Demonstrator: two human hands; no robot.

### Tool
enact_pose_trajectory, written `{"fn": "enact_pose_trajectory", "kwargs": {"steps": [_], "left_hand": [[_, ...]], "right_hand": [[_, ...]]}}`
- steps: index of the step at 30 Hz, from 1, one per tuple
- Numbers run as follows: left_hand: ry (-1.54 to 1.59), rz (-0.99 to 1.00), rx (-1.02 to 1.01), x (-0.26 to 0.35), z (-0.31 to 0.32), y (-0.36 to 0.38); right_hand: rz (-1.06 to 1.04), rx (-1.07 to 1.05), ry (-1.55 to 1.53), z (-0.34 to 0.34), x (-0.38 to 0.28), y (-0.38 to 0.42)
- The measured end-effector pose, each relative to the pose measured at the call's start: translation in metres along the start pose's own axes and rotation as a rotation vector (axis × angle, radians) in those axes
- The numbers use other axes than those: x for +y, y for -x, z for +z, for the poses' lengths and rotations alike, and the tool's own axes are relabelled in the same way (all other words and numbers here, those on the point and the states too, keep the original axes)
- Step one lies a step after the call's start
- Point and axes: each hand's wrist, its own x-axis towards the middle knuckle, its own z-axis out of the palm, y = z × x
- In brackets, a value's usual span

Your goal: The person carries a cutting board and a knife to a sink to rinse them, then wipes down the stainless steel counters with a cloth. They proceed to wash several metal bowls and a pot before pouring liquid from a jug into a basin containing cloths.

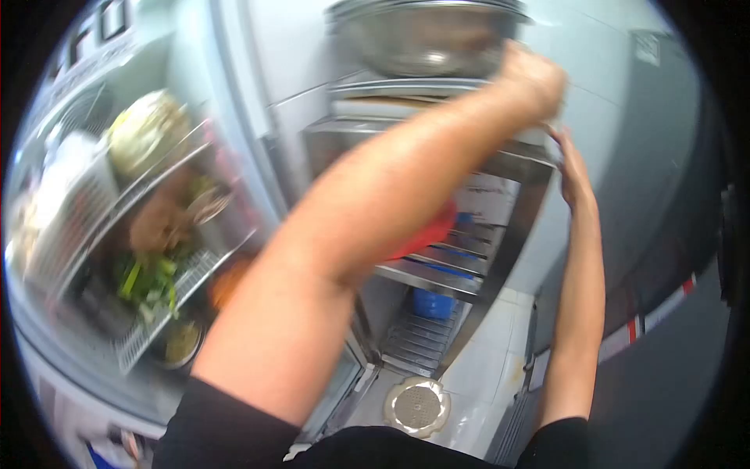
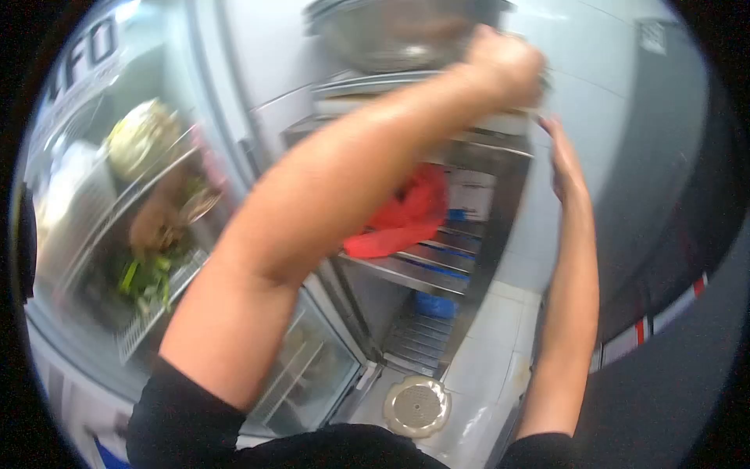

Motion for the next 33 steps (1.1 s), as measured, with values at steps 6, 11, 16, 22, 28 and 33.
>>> {"fn": "enact_pose_trajectory", "kwargs": {"steps": [6,11,16,22,28,33], "left_hand": [[0.163,-0.192,0.338,0.025,0.049,0.036],[0.730,-0.242,0.719,0.064,-0.001,0.216],[0.709,-0.187,0.675,0.038,-0.091,0.395],[1.081,-0.196,0.605,0.028,-0.153,0.547],[1.380,-0.644,0.263,0.024,-0.246,0.764],[0.996,-1.198,0.179,0.063,-0.313,0.951]], "right_hand": [[0.211,0.283,-0.333,-0.031,0.168,0.063],[0.552,0.390,-0.247,-0.022,0.373,0.230],[0.864,-0.208,0.123,0.130,0.354,0.406],[0.716,-0.990,0.297,0.274,0.261,0.520],[0.418,-1.532,0.492,0.380,0.169,0.614],[0.135,-1.949,0.636,0.442,0.096,0.688]]}}
